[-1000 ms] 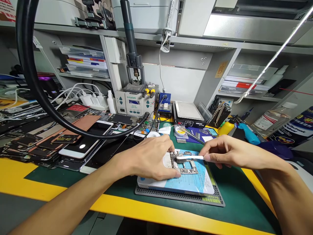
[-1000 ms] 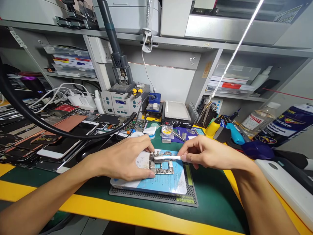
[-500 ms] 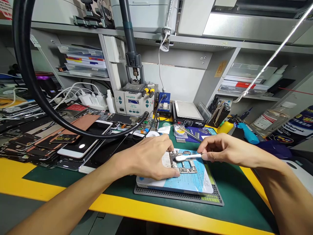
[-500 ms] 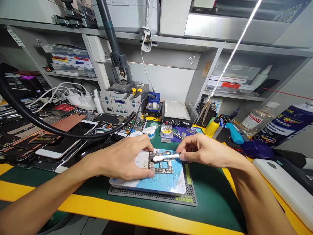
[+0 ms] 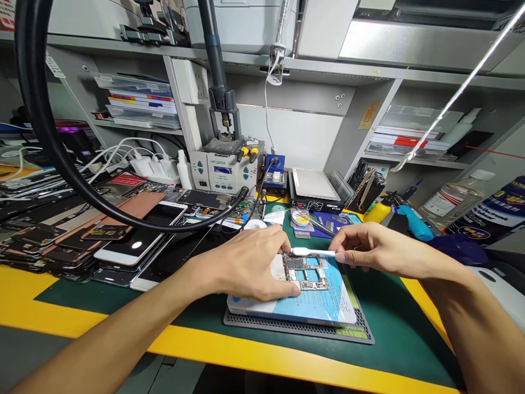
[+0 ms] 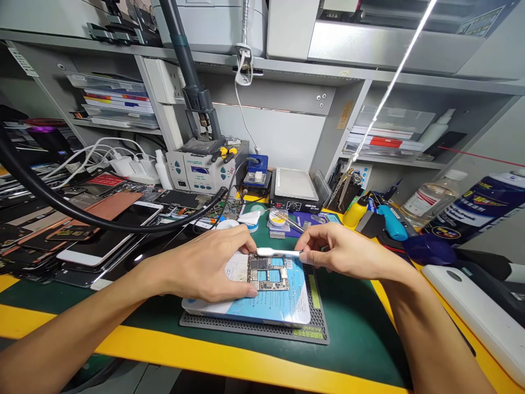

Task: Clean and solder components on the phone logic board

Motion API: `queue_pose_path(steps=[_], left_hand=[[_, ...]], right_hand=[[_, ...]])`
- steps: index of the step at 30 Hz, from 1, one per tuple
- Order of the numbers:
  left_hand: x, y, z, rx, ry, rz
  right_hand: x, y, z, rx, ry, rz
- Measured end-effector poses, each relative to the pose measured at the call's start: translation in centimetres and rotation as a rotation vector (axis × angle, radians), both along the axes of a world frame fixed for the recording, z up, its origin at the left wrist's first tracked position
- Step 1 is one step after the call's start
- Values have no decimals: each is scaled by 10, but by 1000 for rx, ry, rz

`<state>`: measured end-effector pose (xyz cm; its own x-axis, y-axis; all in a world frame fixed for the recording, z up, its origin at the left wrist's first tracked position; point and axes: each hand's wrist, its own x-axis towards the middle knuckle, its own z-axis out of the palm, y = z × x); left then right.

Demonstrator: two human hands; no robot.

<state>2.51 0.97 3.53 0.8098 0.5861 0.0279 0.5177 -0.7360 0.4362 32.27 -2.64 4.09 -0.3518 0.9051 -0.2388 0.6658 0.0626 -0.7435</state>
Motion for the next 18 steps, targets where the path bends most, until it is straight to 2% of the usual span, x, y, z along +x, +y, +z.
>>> queue_pose_path(steps=[8,18], left_hand=[[1,0,0,-53,-18,47],[2,-4,3,-52,-19,39]], right_hand=[[0,-6,14,9,212,-58],[3,-8,12,-18,241,-43]])
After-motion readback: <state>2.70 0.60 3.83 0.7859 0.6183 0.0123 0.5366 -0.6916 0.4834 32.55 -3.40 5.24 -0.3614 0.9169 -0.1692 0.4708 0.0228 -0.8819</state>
